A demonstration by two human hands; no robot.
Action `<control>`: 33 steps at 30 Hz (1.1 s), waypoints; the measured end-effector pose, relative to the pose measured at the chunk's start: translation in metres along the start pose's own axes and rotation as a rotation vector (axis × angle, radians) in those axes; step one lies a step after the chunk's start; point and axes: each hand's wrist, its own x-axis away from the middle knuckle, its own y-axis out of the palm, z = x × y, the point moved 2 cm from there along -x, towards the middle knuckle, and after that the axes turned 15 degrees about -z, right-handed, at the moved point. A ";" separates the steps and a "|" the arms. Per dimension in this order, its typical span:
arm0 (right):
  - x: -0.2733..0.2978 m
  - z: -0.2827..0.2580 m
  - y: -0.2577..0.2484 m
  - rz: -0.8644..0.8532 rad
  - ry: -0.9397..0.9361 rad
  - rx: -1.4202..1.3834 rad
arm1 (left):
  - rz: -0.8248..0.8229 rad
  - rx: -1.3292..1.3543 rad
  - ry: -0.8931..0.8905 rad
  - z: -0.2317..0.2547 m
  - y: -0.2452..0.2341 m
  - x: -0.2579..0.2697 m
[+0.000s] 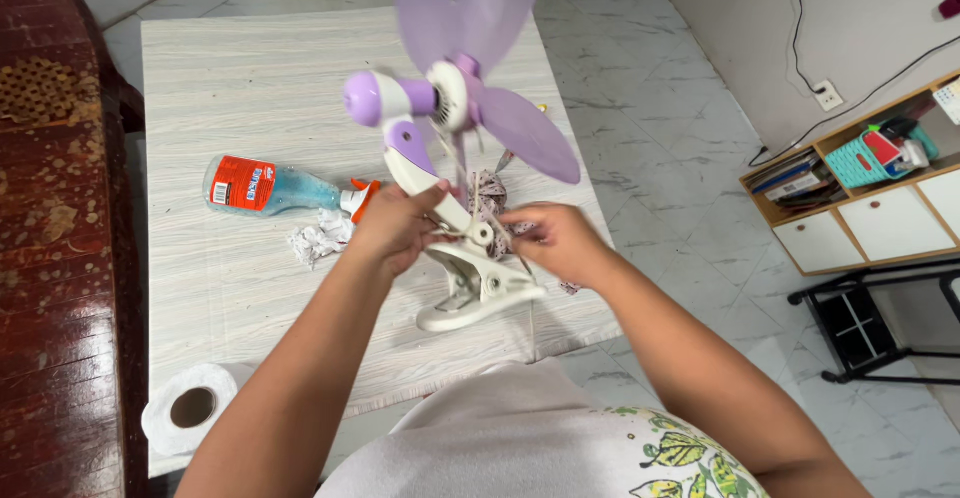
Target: The person cleans a small purple clip-on fan by wiping the blades, motor housing, and clip with a cloth and applying a cleaning spray.
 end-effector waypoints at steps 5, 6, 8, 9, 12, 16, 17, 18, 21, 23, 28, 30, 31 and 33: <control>0.021 0.028 0.001 0.029 0.410 -0.219 | 0.007 -0.083 0.086 0.026 0.009 0.013; 0.020 0.032 0.003 0.029 0.412 -0.220 | -0.069 -0.107 0.082 0.030 0.012 0.015; 0.015 0.041 0.004 0.063 0.343 -0.376 | -0.149 -0.133 0.081 0.037 0.018 0.019; 0.012 0.045 0.003 0.066 0.342 -0.373 | -0.161 -0.184 0.059 0.040 0.020 0.020; -0.004 0.059 -0.005 0.148 0.235 -0.355 | -0.160 -0.331 0.024 0.044 0.025 0.022; -0.033 0.079 0.006 -0.057 0.180 -0.503 | -0.221 -0.443 0.035 0.040 0.029 0.020; -0.035 0.084 0.016 -0.161 0.209 -0.337 | -0.222 -0.446 0.036 0.040 0.028 0.019; -0.035 0.088 0.024 -0.161 0.206 -0.335 | -0.211 -0.372 0.050 0.041 0.025 0.019; -0.024 0.104 0.054 -0.187 0.419 -0.689 | -0.224 -0.176 0.113 0.047 0.008 0.020; -0.011 0.107 0.055 0.049 0.300 -0.878 | -0.249 -0.055 0.166 0.053 -0.007 0.024; -0.013 0.084 0.032 0.101 0.136 -0.611 | -0.384 0.226 0.324 0.045 -0.027 0.035; -0.042 0.073 0.029 0.128 0.180 -0.472 | -0.454 0.370 0.372 0.039 -0.029 0.036; -0.059 0.069 0.034 0.067 0.269 -0.484 | -0.490 0.441 0.396 0.037 -0.031 0.036; -0.080 0.065 0.031 0.000 0.355 -0.493 | -0.584 0.471 0.348 0.034 -0.036 0.038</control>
